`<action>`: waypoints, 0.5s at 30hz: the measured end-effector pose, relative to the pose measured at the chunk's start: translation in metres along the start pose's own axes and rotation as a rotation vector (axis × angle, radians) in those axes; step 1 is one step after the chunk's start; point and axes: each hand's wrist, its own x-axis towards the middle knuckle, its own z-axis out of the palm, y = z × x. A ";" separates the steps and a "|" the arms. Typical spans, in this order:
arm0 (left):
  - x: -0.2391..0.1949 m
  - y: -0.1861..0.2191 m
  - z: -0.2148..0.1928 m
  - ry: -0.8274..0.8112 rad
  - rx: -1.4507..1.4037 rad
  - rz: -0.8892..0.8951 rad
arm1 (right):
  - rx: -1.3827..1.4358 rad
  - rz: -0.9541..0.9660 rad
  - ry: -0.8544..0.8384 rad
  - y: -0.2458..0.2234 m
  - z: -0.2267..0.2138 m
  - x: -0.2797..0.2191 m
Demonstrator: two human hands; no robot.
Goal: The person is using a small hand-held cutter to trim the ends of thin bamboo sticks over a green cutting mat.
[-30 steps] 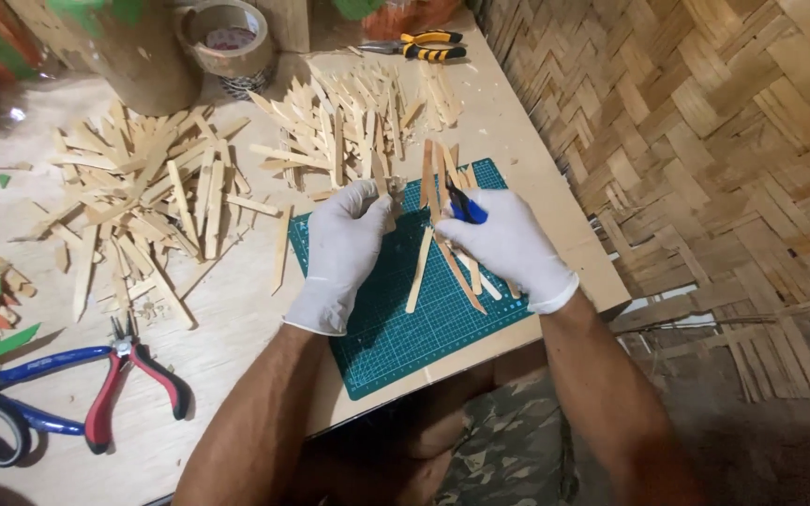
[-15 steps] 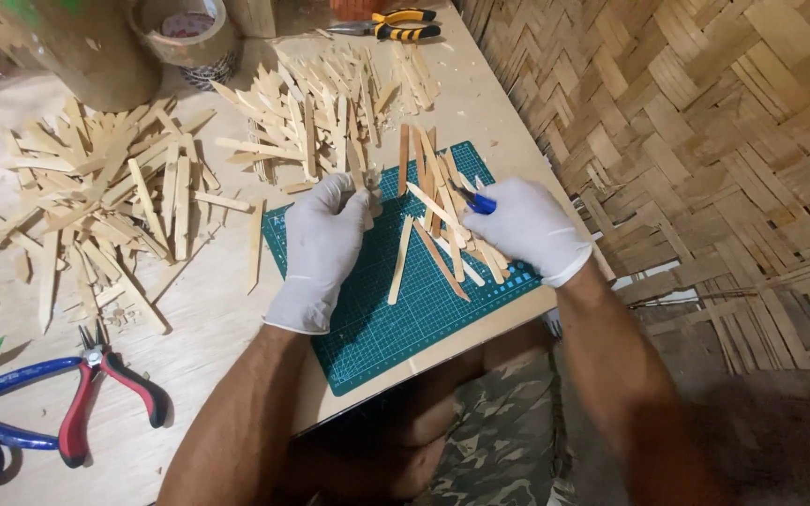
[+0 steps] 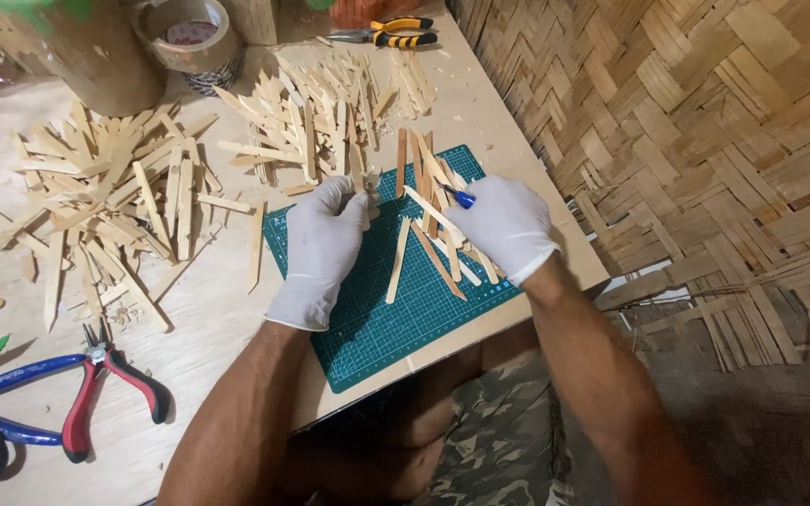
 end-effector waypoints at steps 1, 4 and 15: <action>0.000 0.000 0.000 0.000 0.004 -0.005 | -0.055 -0.002 -0.011 -0.001 0.001 0.004; -0.002 0.002 -0.001 -0.008 -0.013 -0.004 | -0.098 0.031 -0.038 -0.005 0.005 0.015; -0.004 -0.001 0.004 -0.021 0.024 0.037 | -0.056 0.045 -0.053 -0.018 -0.001 0.015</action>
